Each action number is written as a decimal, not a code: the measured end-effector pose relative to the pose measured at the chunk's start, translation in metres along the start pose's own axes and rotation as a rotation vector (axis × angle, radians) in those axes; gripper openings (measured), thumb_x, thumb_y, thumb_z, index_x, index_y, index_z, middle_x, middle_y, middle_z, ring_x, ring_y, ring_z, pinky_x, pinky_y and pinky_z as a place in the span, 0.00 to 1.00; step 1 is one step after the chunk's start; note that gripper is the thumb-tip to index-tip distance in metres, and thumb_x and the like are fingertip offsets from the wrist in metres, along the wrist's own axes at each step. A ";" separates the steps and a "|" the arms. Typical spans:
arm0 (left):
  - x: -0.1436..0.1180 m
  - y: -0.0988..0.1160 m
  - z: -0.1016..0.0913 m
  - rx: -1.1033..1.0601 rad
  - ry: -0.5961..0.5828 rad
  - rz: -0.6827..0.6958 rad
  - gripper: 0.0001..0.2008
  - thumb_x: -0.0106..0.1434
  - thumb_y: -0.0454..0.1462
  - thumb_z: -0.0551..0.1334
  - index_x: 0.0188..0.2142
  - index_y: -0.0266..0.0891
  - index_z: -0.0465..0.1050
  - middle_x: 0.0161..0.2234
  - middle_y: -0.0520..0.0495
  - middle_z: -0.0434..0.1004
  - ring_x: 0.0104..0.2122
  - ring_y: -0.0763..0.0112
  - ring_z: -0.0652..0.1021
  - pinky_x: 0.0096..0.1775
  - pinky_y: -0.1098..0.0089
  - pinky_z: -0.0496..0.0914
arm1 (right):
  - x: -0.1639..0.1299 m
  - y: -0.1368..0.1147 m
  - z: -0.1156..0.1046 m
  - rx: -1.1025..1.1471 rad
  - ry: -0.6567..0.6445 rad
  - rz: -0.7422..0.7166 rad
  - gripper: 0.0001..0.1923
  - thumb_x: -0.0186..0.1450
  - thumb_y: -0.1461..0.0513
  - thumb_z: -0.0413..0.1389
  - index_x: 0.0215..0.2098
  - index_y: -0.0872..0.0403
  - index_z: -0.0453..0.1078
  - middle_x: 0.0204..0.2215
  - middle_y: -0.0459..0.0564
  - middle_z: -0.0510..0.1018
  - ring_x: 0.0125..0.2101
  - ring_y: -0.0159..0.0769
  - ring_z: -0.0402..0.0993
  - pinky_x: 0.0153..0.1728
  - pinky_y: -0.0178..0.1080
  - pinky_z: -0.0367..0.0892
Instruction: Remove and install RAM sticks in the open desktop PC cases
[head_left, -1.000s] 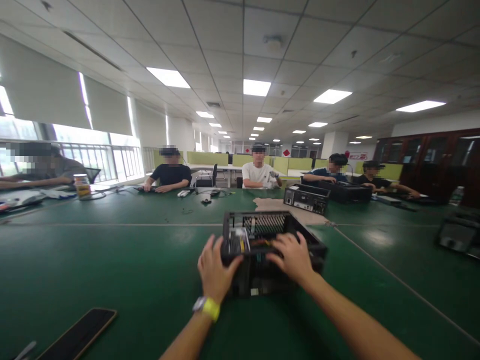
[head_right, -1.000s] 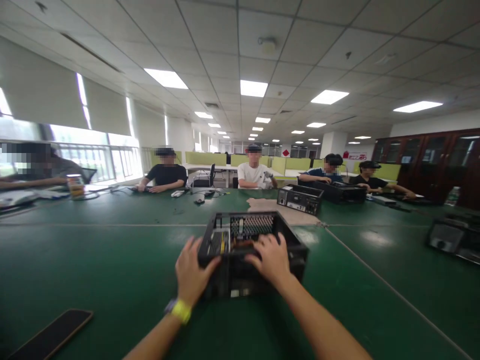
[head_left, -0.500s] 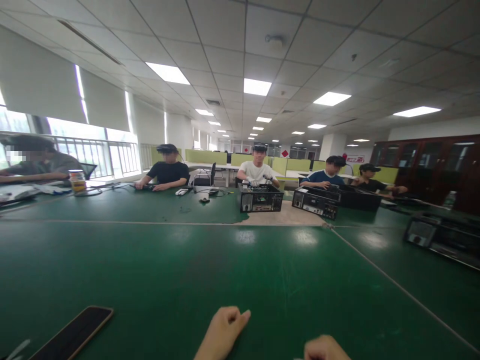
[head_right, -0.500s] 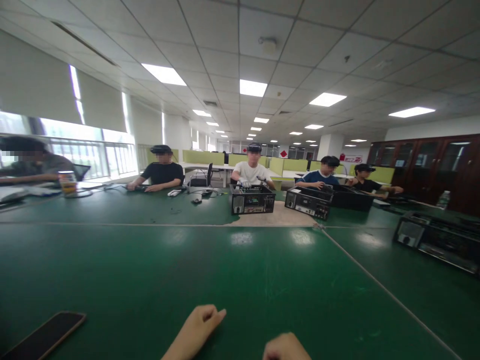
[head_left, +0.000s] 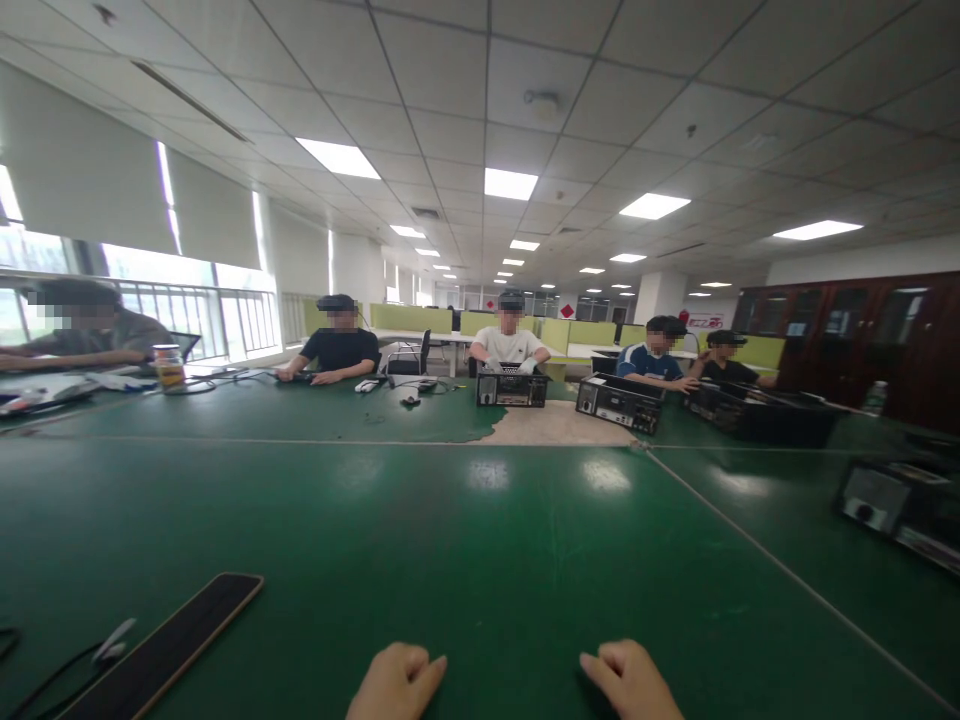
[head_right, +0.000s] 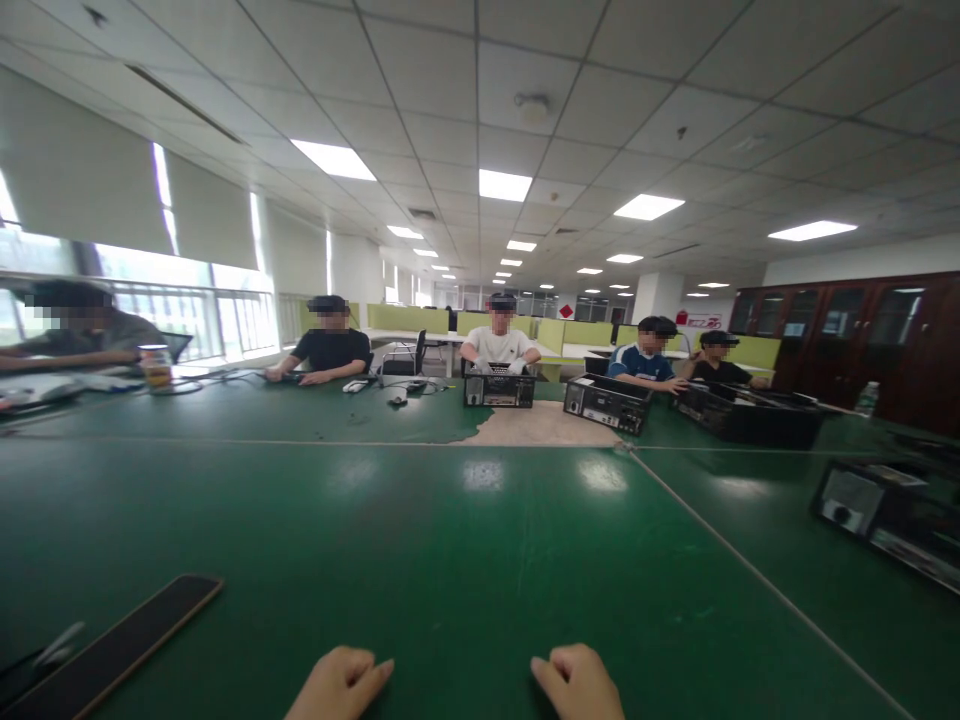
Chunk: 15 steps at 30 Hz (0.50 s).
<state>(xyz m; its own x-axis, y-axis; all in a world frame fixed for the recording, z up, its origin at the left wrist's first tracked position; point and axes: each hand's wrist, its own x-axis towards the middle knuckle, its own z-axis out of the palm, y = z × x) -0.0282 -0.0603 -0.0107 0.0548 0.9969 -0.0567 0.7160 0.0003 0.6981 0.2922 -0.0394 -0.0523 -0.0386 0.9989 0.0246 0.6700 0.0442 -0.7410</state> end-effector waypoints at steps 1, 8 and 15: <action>-0.001 0.002 0.000 -0.009 0.002 0.003 0.21 0.55 0.53 0.48 0.17 0.41 0.49 0.19 0.55 0.49 0.22 0.73 0.57 0.26 0.69 0.54 | -0.002 -0.001 -0.001 -0.008 0.011 -0.007 0.29 0.54 0.39 0.48 0.15 0.52 0.50 0.16 0.42 0.54 0.22 0.31 0.53 0.25 0.35 0.53; 0.001 0.003 0.000 -0.057 0.018 0.002 0.23 0.54 0.57 0.45 0.18 0.42 0.49 0.19 0.55 0.50 0.21 0.73 0.57 0.26 0.70 0.54 | -0.006 -0.001 -0.005 -0.001 -0.010 -0.056 0.26 0.60 0.43 0.45 0.17 0.52 0.49 0.17 0.41 0.52 0.22 0.30 0.51 0.25 0.35 0.50; 0.005 0.002 0.000 0.053 0.008 0.014 0.25 0.54 0.58 0.49 0.16 0.41 0.49 0.18 0.55 0.49 0.21 0.74 0.57 0.25 0.70 0.53 | -0.001 0.007 0.000 0.023 -0.016 -0.076 0.25 0.61 0.44 0.46 0.17 0.52 0.48 0.17 0.40 0.49 0.21 0.29 0.49 0.24 0.35 0.47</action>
<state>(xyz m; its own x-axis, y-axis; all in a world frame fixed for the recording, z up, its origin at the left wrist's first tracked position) -0.0262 -0.0555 -0.0092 0.0597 0.9974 -0.0411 0.7507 -0.0177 0.6604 0.2970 -0.0405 -0.0579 -0.1011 0.9923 0.0711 0.6471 0.1198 -0.7529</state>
